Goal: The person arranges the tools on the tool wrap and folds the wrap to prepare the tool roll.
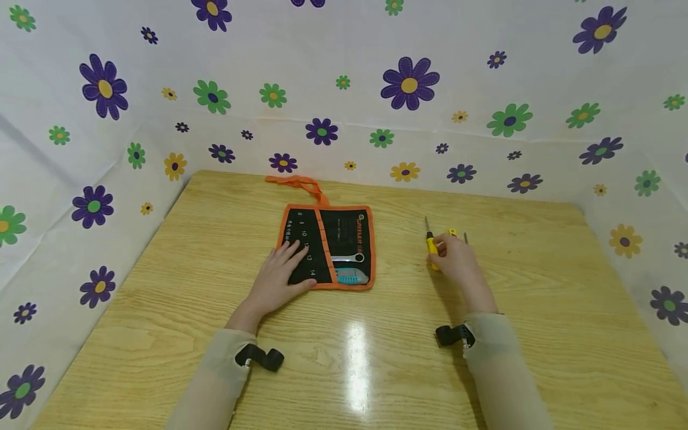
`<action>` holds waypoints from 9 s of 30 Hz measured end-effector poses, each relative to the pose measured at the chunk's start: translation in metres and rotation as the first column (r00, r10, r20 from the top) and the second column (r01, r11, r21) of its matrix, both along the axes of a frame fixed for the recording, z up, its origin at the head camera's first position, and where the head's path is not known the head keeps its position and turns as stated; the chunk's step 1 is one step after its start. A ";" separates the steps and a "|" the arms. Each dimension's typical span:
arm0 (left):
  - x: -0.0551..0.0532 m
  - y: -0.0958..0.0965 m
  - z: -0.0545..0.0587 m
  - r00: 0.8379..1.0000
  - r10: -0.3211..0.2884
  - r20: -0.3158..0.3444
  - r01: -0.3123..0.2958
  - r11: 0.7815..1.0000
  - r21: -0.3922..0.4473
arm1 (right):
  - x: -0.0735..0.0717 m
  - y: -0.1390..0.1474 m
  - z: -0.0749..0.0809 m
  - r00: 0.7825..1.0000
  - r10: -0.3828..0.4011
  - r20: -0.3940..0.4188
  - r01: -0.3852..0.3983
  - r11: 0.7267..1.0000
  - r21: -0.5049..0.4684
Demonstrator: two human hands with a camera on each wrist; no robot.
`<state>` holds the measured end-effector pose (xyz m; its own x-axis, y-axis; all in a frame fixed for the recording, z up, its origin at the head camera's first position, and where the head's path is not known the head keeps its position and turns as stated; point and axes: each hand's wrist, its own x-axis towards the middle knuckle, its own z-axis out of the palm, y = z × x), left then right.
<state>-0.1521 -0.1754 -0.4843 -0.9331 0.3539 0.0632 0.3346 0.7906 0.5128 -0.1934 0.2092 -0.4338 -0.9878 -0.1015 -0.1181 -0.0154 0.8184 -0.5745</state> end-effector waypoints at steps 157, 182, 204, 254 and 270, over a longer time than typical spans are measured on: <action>-0.002 -0.001 -0.004 1.000 -0.016 -0.019 0.015 1.000 -0.014 | -0.036 -0.163 -0.001 0.825 0.535 -0.183 -0.525 0.845 0.105; -0.001 -0.001 -0.004 0.999 -0.025 -0.043 0.024 0.999 -0.021 | -0.033 -0.145 -0.003 0.843 0.492 -0.217 -0.478 0.871 0.115; -0.001 -0.002 -0.006 0.999 -0.025 -0.036 0.025 1.000 -0.004 | -0.032 -0.162 -0.005 0.843 0.492 -0.217 -0.469 0.870 0.149; -0.002 -0.001 -0.006 0.999 -0.008 -0.050 0.009 1.000 0.020 | 0.022 0.031 0.021 0.977 -0.054 -0.207 0.036 0.996 -0.087; -0.003 0.000 -0.006 0.999 -0.011 -0.042 0.012 1.000 0.016 | 0.016 0.034 -0.001 0.986 -0.041 -0.164 0.050 0.997 0.053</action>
<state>-0.1549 -0.1749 -0.4905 -0.9255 0.3630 0.1082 0.3651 0.7786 0.5103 -0.1773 0.2435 -0.4351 -0.9978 -0.0535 0.0403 -0.0667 0.8518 -0.5196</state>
